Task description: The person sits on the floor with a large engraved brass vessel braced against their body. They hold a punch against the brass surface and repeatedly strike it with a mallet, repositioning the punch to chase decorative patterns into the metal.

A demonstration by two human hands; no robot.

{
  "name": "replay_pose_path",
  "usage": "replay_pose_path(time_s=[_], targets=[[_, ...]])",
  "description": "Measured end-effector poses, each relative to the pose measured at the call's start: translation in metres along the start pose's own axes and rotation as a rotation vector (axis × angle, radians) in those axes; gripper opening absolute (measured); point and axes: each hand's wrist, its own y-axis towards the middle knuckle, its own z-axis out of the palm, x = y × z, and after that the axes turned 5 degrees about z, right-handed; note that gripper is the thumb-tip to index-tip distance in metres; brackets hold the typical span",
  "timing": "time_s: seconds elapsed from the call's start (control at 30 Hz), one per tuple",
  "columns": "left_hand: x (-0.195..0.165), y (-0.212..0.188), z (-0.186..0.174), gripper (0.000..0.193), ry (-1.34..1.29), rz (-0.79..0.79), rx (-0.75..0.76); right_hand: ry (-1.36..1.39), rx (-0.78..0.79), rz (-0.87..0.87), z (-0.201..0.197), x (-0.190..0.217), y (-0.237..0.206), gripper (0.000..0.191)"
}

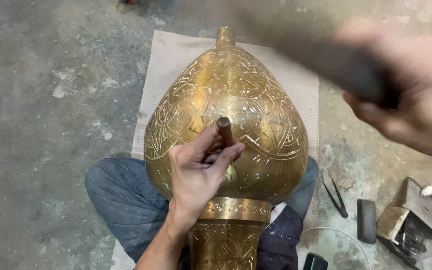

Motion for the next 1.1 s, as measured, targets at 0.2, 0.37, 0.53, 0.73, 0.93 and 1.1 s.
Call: replay_pose_path(time_s=[0.2, 0.37, 0.53, 0.73, 0.93, 1.1], targets=[[-0.002, 0.000, -0.002, 0.015, -0.047, -0.001, 0.015, 0.545, -0.229, 0.055, 0.005, 0.017, -0.004, 0.043], [-0.002, 0.003, -0.003, 0.014, -0.005, 0.016, 0.050, -0.065, 0.016, 0.001, -0.003, 0.017, -0.005, 0.052], [-0.006, 0.002, -0.004, 0.017, -0.059, -0.040, 0.053, 0.303, -0.113, 0.059, 0.004, 0.028, -0.002, 0.054], [-0.009, 0.003, -0.004, 0.022, -0.053, -0.005, 0.053, 0.245, -0.047, 0.130, 0.004, 0.014, -0.007, 0.063], [-0.009, 0.001, -0.005, 0.017, -0.055, -0.043, 0.061, 0.121, -0.090, 0.015, 0.024, 0.006, -0.017, 0.054], [-0.006, 0.003, -0.007, 0.009, 0.037, -0.029, 0.131, -0.011, -0.212, -0.033, 0.022, 0.015, -0.019, 0.051]])
